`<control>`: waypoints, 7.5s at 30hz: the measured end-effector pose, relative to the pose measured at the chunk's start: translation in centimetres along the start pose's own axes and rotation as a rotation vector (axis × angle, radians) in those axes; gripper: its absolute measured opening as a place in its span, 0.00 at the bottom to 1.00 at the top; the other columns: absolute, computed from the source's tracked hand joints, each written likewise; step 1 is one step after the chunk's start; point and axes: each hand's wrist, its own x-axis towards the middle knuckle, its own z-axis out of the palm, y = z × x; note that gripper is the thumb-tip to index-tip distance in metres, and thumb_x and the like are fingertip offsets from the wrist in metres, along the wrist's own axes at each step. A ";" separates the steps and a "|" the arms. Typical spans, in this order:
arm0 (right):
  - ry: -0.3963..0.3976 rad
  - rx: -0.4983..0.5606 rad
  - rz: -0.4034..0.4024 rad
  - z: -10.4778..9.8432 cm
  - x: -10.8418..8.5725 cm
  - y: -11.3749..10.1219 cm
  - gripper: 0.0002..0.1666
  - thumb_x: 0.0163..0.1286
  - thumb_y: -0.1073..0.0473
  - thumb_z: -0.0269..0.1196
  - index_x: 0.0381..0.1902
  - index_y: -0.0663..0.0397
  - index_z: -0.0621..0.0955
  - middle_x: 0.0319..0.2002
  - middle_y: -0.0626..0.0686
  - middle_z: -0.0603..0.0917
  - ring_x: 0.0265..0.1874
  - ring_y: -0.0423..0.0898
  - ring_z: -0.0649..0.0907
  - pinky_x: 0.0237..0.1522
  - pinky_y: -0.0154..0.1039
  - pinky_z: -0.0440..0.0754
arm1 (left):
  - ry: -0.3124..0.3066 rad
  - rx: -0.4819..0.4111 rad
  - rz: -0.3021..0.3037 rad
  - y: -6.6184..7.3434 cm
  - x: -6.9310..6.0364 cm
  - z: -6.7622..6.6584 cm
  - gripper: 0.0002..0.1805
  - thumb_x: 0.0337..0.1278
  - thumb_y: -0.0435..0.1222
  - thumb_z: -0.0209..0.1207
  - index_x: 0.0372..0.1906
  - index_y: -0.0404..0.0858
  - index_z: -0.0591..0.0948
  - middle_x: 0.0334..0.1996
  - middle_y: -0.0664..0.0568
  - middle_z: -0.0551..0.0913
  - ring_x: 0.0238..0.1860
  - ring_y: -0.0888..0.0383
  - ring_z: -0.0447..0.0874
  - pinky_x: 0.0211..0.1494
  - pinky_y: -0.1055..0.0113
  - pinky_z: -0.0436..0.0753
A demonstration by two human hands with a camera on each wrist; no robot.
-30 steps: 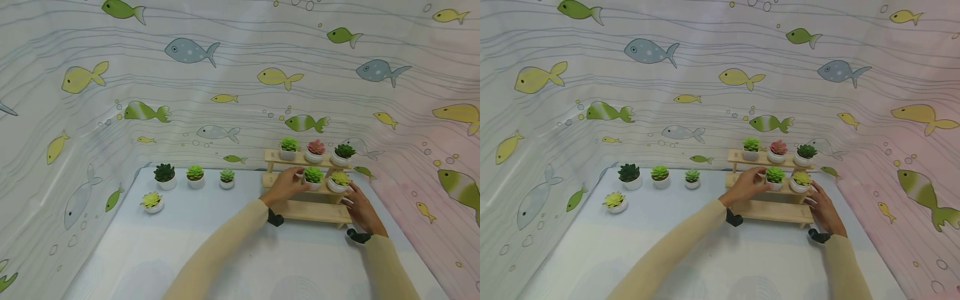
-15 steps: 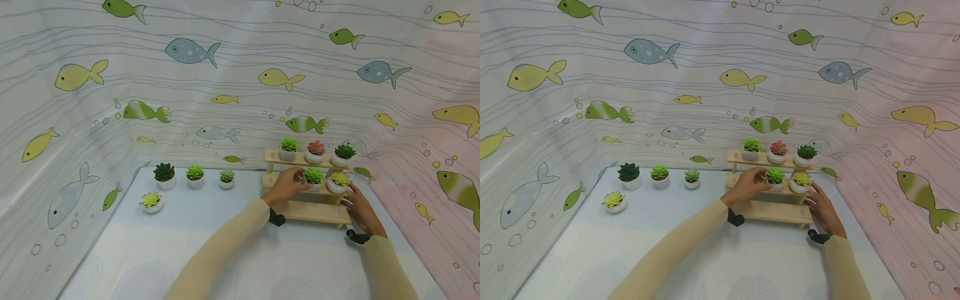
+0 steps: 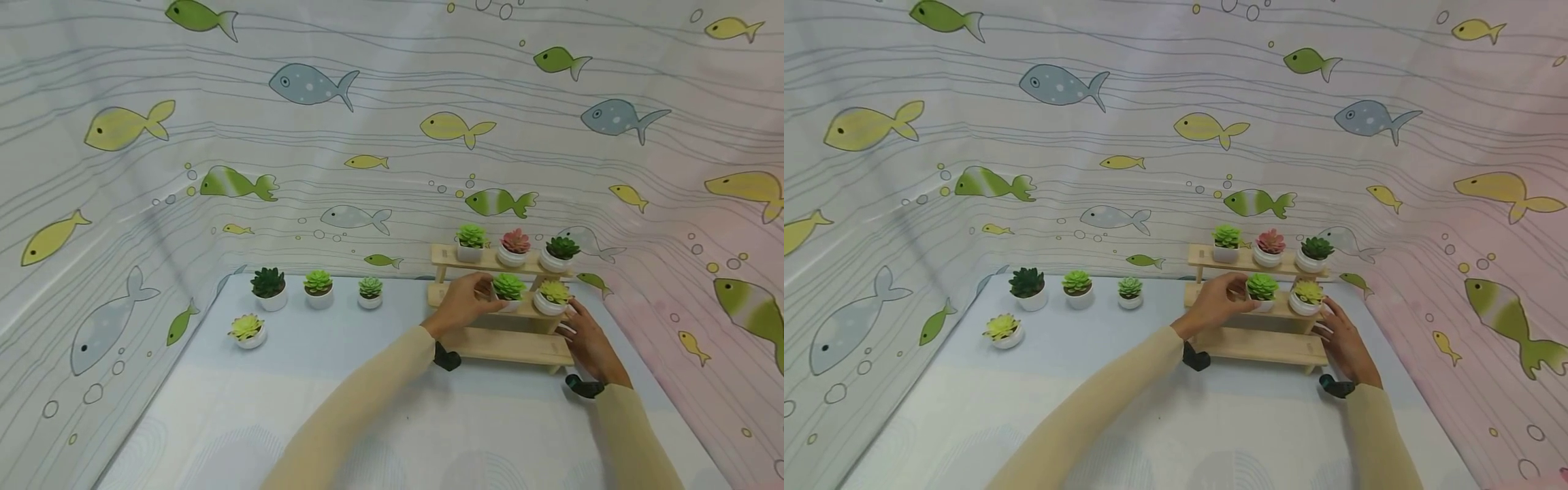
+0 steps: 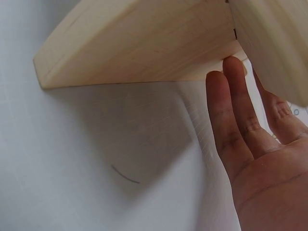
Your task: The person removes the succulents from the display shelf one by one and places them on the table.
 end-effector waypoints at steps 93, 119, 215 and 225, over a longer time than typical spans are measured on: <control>-0.006 -0.010 0.055 -0.2 0.6 0.1 0.44 0.83 0.37 0.47 0.82 0.22 0.34 0.82 0.64 0.35 0.74 0.64 0.57 0.52 0.34 0.81 | 0.188 0.122 -0.037 -6.2 -14.5 -16.6 0.34 0.59 0.50 0.73 0.68 0.43 0.77 0.53 0.51 0.83 0.53 0.46 0.84 0.57 0.49 0.83; -0.012 0.006 0.050 0.0 0.3 0.0 0.44 0.84 0.37 0.46 0.82 0.23 0.33 0.82 0.64 0.36 0.73 0.63 0.56 0.50 0.30 0.80 | 0.200 0.127 -0.187 -9.3 -20.9 -21.9 0.40 0.56 0.55 0.72 0.72 0.47 0.75 0.64 0.48 0.79 0.58 0.41 0.83 0.61 0.43 0.79; 0.030 0.033 0.094 0.4 0.3 0.0 0.44 0.82 0.35 0.47 0.81 0.18 0.33 0.83 0.60 0.32 0.78 0.71 0.45 0.73 0.66 0.47 | 0.144 0.062 -0.148 -8.8 -19.9 -26.2 0.30 0.67 0.41 0.68 0.70 0.38 0.74 0.65 0.44 0.77 0.64 0.47 0.76 0.64 0.50 0.78; 0.017 0.039 0.087 0.3 0.2 0.0 0.45 0.83 0.36 0.47 0.81 0.20 0.32 0.82 0.60 0.31 0.78 0.71 0.44 0.70 0.57 0.69 | 0.091 0.014 -0.136 -7.9 -16.9 -24.1 0.29 0.66 0.47 0.69 0.69 0.47 0.76 0.61 0.47 0.80 0.61 0.39 0.78 0.61 0.54 0.80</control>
